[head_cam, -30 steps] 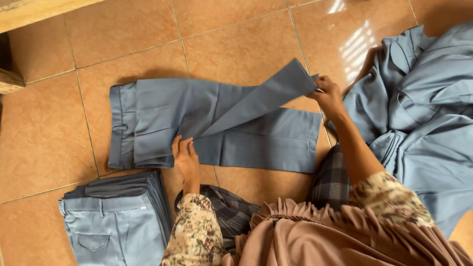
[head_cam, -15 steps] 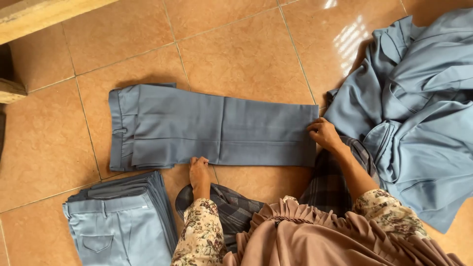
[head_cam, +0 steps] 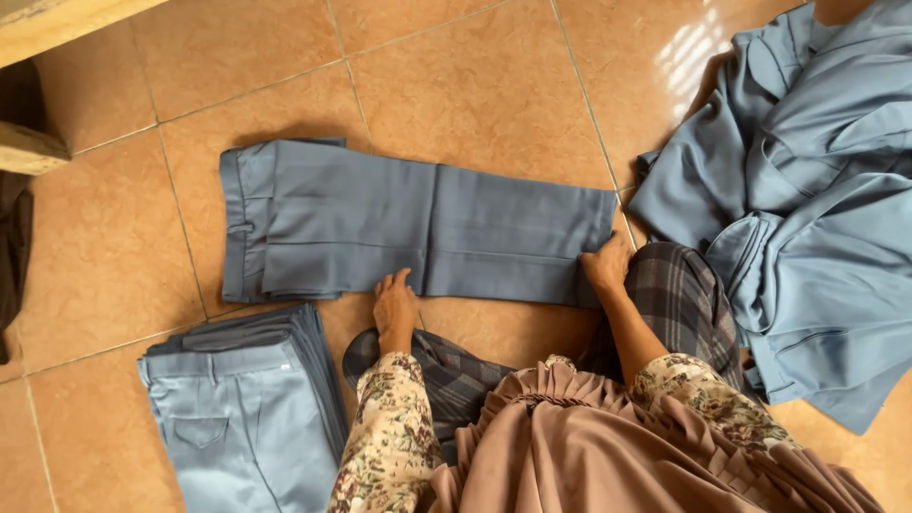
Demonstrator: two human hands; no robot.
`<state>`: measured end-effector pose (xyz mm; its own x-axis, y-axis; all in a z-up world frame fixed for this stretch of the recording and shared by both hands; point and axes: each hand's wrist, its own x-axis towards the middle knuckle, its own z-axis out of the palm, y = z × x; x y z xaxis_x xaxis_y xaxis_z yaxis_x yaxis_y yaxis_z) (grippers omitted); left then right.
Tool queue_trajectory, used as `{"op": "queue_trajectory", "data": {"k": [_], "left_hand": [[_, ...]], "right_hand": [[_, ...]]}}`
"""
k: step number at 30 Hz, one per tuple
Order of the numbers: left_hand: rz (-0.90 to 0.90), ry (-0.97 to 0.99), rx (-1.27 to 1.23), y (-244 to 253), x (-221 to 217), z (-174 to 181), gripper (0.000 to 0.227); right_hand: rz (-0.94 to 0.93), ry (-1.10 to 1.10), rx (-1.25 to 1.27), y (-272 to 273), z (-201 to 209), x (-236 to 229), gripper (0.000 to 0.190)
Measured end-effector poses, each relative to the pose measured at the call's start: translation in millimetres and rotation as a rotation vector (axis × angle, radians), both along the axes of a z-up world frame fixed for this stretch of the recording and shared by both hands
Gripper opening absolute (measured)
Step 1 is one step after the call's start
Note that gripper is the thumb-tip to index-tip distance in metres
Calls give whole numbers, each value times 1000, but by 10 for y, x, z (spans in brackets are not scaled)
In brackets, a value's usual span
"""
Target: Folding blue trousers into neat rectangles and stacking them on the floor.
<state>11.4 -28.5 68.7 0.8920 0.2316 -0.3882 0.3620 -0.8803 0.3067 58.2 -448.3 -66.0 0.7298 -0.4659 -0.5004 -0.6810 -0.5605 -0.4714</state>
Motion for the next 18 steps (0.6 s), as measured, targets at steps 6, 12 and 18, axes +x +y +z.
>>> {"op": "queue_trajectory", "data": {"k": [6, 12, 18], "left_hand": [[-31, 70, -103, -75, 110, -180, 60], [-67, 140, -121, -621, 127, -219, 74], [-310, 5, -287, -1624, -165, -494, 79]], "right_hand": [[82, -73, 25, -66, -319, -13, 57], [-421, -233, 939, -326, 1198, -215, 64], [-449, -356, 1054, -836, 2182, -340, 52]]}}
